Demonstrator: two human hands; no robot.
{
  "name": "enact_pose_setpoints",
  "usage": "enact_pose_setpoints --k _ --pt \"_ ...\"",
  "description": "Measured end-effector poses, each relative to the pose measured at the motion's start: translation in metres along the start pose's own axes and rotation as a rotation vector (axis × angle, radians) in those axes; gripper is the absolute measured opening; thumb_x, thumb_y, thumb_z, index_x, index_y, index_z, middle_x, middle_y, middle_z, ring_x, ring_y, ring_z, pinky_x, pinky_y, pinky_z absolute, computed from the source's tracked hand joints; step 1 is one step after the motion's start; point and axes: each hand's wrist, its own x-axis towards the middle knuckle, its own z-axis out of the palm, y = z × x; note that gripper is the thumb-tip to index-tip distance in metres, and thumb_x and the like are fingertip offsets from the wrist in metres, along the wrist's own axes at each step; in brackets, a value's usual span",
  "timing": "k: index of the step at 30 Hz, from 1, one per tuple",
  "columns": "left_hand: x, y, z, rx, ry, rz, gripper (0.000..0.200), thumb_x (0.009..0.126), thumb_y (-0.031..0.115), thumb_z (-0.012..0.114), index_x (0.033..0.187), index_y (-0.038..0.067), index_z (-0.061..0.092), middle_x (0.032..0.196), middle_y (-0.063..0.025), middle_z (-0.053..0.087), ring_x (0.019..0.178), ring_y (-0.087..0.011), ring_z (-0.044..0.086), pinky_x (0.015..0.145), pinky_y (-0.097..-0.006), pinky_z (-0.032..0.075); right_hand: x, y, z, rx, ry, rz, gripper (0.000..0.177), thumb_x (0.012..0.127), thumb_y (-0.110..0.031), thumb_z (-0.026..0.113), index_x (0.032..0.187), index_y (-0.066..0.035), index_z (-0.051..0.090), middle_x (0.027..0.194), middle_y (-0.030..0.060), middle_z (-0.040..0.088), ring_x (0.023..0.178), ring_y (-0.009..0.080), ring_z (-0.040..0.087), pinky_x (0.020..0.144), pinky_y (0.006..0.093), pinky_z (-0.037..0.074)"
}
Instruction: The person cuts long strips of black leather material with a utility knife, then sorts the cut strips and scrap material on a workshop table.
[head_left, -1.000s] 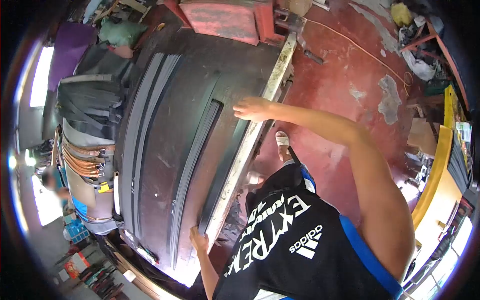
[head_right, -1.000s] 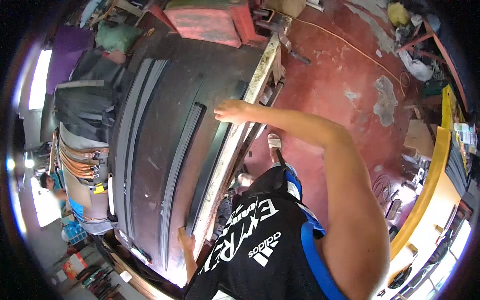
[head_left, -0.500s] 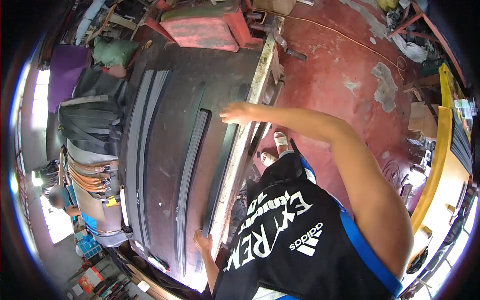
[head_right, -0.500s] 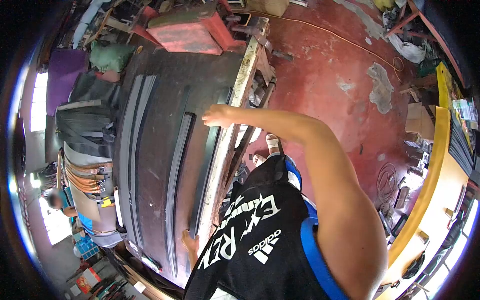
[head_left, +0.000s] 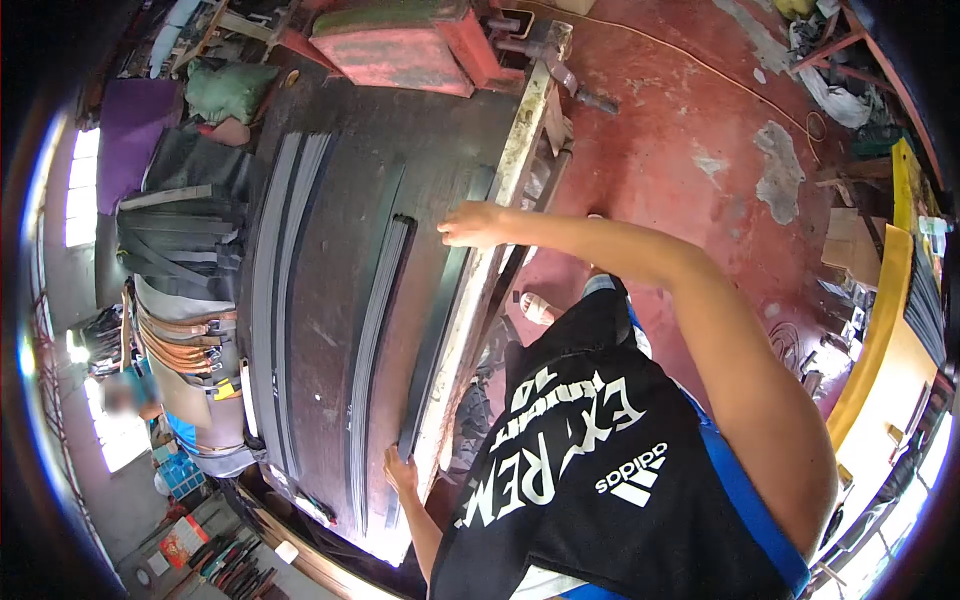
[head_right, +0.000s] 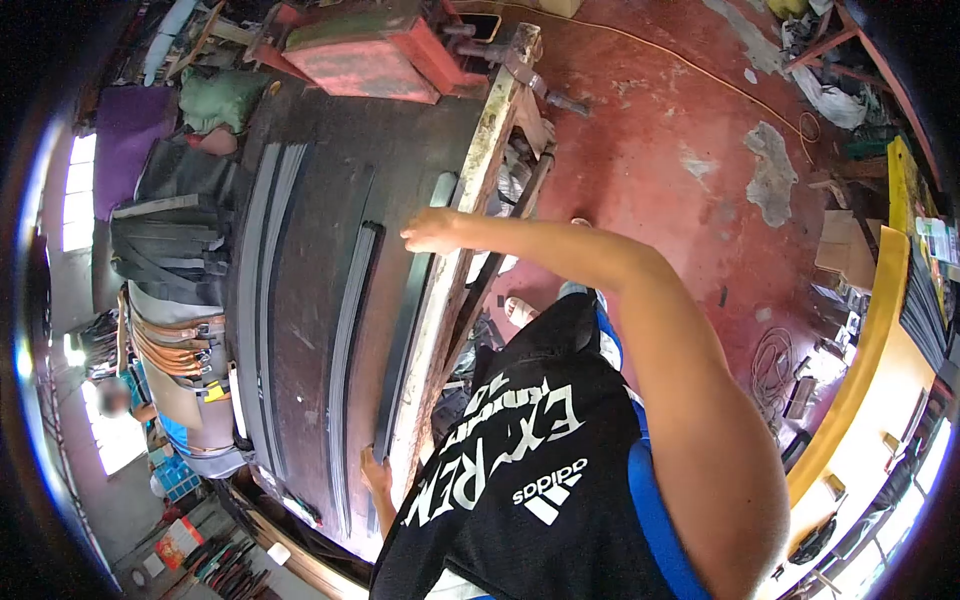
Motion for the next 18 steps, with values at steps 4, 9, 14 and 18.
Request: enact_pose_setpoints --k 4,9,14,18 --pt "0.021 0.021 0.000 0.069 -0.077 -0.122 0.051 0.077 0.015 0.072 0.123 0.006 0.054 0.120 -0.0206 0.057 0.114 -0.0408 0.054 0.096 -0.0548 0.042 -0.005 -0.008 -0.018 -0.064 -0.060 0.011 0.029 0.074 -0.015 0.073 0.099 -0.003 0.066 0.109 0.0136 0.064 0.105 0.0278 0.063 0.097 0.0439 0.048" --pt "0.080 0.154 -0.037 0.086 -0.105 -0.039 0.071 0.079 0.025 0.075 0.141 0.008 0.045 0.139 -0.0238 0.049 0.128 -0.0431 0.046 0.106 -0.0533 0.038 -0.072 -0.032 -0.061 0.292 0.405 0.038 0.029 0.075 -0.015 0.071 0.102 -0.006 0.065 0.105 0.0078 0.060 0.104 0.0236 0.059 0.098 0.0411 0.044" --pt "0.159 0.371 -0.072 -0.191 0.299 0.475 0.055 0.084 0.022 0.071 0.133 0.005 0.053 0.127 -0.0228 0.055 0.116 -0.0428 0.054 0.096 -0.0467 0.045 -0.203 -0.002 -0.035 0.761 0.316 0.569 0.020 0.088 -0.020 0.065 0.101 -0.007 0.069 0.102 0.0105 0.065 0.095 0.0294 0.062 0.085 0.0405 0.050" --pt "0.217 0.470 -0.068 -0.180 0.317 0.481 0.059 0.082 0.027 0.074 0.133 0.006 0.053 0.131 -0.0189 0.053 0.119 -0.0394 0.052 0.099 -0.0456 0.043 -0.323 0.036 -0.014 0.399 0.026 0.746 0.020 0.085 -0.017 0.060 0.101 -0.008 0.068 0.109 0.0126 0.065 0.106 0.0315 0.061 0.090 0.0405 0.050"
